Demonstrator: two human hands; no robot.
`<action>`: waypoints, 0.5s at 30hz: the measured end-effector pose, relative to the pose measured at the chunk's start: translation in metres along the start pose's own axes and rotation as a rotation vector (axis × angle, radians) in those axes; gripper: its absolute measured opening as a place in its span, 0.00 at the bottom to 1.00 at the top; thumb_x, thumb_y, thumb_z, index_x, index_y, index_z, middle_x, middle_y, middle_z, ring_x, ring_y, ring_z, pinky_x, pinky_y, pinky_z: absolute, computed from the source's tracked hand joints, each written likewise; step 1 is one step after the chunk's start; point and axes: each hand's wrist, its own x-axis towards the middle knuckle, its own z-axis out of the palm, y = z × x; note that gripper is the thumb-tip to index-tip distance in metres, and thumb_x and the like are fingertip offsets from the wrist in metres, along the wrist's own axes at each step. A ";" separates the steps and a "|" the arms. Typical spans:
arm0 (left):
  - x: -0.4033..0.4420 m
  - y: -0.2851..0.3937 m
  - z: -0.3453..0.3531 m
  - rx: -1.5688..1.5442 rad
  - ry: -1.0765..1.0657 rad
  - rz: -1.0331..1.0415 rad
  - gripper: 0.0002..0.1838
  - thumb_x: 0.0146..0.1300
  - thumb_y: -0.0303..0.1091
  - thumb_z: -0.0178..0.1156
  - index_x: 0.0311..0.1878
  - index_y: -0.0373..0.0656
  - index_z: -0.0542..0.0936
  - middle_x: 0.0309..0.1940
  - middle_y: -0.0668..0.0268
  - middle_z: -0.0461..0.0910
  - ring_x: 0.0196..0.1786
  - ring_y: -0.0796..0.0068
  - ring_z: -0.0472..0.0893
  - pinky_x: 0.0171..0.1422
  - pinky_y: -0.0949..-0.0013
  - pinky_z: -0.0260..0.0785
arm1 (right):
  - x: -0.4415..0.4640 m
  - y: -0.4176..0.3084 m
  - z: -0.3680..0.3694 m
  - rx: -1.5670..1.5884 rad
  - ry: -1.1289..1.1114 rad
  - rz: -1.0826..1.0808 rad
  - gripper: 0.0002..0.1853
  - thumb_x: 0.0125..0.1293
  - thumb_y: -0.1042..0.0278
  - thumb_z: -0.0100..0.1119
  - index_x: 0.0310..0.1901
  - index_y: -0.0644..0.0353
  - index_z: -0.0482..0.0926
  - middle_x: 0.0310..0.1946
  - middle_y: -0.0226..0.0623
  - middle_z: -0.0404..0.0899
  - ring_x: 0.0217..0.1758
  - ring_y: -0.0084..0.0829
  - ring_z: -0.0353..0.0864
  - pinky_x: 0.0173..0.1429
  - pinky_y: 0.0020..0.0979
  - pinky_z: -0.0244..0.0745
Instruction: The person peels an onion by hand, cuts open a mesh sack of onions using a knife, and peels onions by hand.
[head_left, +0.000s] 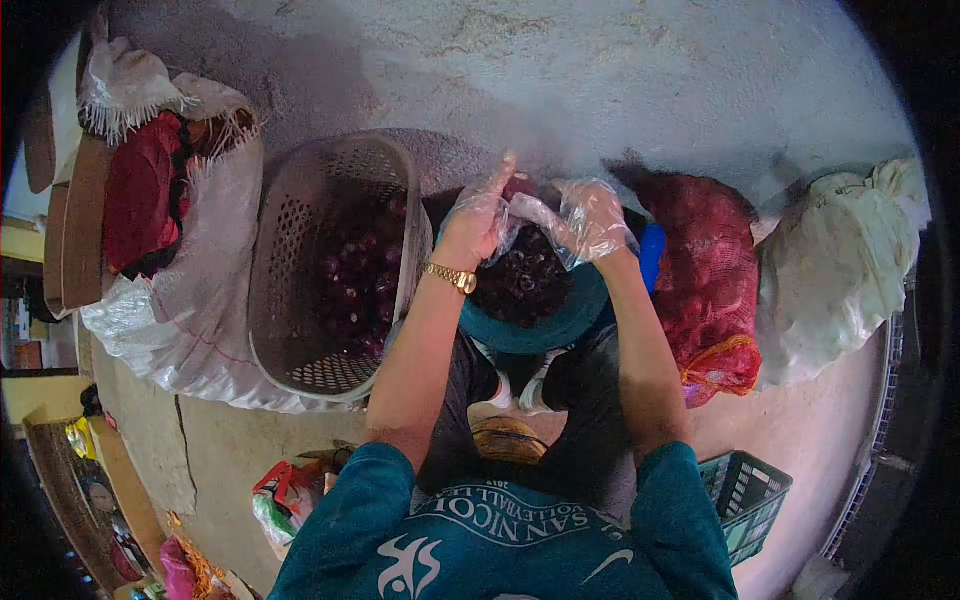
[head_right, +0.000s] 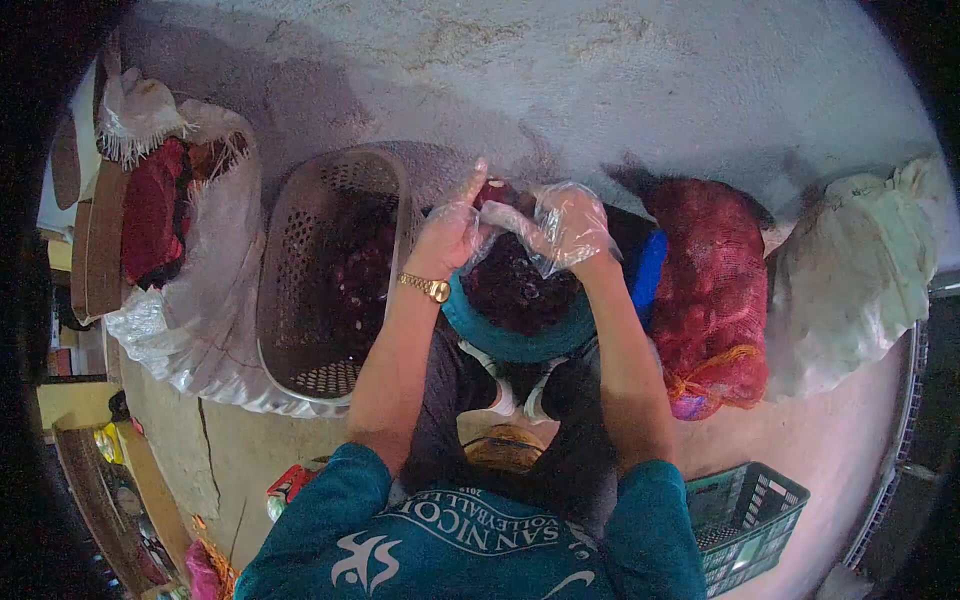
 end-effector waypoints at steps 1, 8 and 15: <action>0.004 -0.002 -0.005 0.000 0.000 0.000 0.20 0.59 0.50 0.64 0.40 0.40 0.78 0.31 0.67 0.79 0.29 0.77 0.78 0.29 0.74 0.70 | 0.001 0.008 0.007 0.009 0.014 -0.060 0.26 0.53 0.45 0.62 0.42 0.63 0.82 0.33 0.51 0.81 0.40 0.49 0.80 0.47 0.44 0.73; -0.009 0.013 0.002 -0.071 -0.192 -0.041 0.15 0.64 0.41 0.60 0.46 0.40 0.78 0.40 0.63 0.79 0.45 0.72 0.78 0.48 0.64 0.75 | 0.001 0.032 0.022 0.128 0.195 -0.200 0.25 0.56 0.43 0.60 0.30 0.64 0.80 0.24 0.51 0.78 0.31 0.50 0.78 0.38 0.45 0.71; 0.002 0.009 -0.010 -0.022 -0.211 -0.019 0.15 0.64 0.38 0.60 0.48 0.38 0.77 0.40 0.61 0.81 0.44 0.65 0.81 0.50 0.61 0.75 | 0.000 0.003 -0.010 0.014 -0.154 -0.071 0.25 0.59 0.43 0.55 0.35 0.62 0.82 0.23 0.49 0.78 0.31 0.49 0.77 0.38 0.45 0.70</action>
